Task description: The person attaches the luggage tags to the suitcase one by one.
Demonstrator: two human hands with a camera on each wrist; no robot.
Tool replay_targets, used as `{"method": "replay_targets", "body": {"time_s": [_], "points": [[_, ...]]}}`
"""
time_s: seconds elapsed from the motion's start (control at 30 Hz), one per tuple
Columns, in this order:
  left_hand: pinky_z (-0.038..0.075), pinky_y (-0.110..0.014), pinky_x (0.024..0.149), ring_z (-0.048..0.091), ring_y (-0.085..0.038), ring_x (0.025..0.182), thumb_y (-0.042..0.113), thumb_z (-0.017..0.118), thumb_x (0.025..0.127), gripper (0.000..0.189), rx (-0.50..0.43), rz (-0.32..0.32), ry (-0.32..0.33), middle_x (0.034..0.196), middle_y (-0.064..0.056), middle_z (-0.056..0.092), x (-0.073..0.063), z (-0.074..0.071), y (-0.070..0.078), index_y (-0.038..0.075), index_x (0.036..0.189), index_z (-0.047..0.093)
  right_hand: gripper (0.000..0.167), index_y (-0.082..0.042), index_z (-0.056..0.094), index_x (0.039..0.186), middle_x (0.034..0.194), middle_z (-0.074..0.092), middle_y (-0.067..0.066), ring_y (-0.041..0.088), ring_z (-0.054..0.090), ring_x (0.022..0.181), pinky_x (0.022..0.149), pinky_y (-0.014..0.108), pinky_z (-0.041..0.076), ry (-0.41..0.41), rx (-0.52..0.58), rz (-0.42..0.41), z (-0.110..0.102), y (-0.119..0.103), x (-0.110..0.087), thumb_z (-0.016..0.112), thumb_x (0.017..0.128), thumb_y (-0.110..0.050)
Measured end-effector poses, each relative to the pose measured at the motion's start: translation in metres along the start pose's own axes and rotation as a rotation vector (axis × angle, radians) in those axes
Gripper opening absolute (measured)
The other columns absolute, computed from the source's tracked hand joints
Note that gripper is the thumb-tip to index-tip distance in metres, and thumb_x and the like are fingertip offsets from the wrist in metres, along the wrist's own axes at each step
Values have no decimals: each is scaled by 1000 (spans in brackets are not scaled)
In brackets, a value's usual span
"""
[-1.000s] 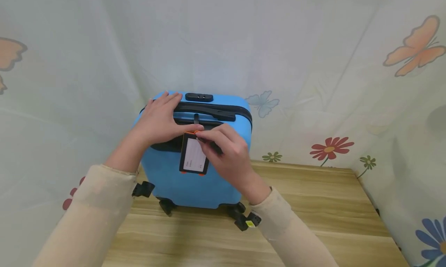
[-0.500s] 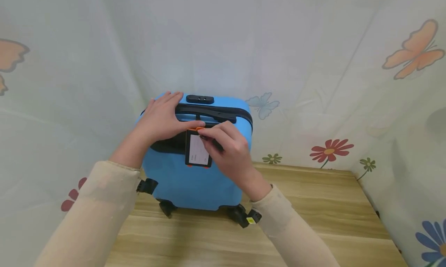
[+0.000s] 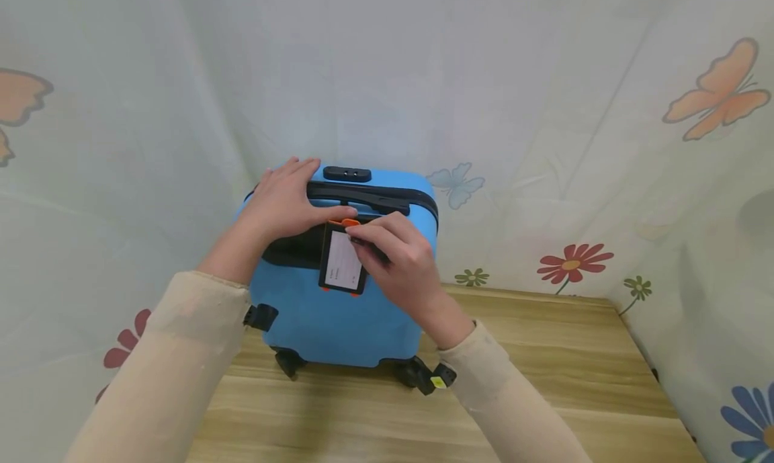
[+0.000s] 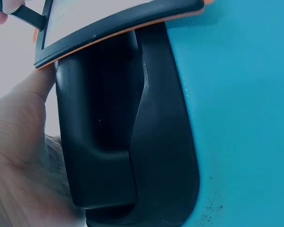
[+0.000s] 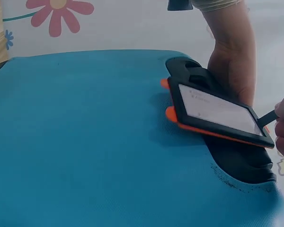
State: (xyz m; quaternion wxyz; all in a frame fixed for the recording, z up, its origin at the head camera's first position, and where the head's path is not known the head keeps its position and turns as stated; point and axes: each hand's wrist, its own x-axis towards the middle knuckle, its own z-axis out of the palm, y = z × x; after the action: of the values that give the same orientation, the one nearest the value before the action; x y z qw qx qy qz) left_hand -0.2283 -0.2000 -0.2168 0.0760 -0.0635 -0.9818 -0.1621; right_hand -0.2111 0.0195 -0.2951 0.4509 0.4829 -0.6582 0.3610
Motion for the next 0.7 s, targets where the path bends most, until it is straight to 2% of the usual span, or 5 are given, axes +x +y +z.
{"method": "replay_targets", "body": {"time_s": [0.13, 0.37, 0.57, 0.7], "points": [[7, -65, 130, 12, -43, 163, 68, 74, 90, 113, -5, -3, -4, 174, -23, 24, 2, -1, 0, 2, 168, 25, 20, -1, 79, 109, 97, 74, 11, 24, 65, 87, 70, 34, 56, -14, -8, 2, 0, 2, 0, 83, 89, 2], [22, -68, 127, 17, -45, 162, 72, 71, 91, 112, -10, -26, 0, 175, -23, 23, 4, 1, -1, 5, 169, 26, 19, -2, 79, 108, 97, 72, 10, 25, 66, 88, 72, 35, 57, -35, -16, -4, 1, 6, -1, 83, 90, 2], [26, -67, 125, 22, -44, 161, 74, 67, 92, 109, -22, -24, 10, 174, -22, 26, 4, 4, -2, 8, 169, 29, 18, -2, 79, 109, 99, 72, 11, 25, 66, 91, 77, 35, 58, -64, -22, -5, 0, 9, 2, 82, 91, 1], [27, -67, 125, 22, -44, 160, 76, 65, 92, 110, -25, -38, -9, 174, -23, 25, 5, 4, -2, 8, 169, 28, 17, -2, 80, 109, 98, 72, 11, 25, 66, 92, 79, 35, 58, -62, -19, 5, -1, 11, 6, 81, 92, 1]]}}
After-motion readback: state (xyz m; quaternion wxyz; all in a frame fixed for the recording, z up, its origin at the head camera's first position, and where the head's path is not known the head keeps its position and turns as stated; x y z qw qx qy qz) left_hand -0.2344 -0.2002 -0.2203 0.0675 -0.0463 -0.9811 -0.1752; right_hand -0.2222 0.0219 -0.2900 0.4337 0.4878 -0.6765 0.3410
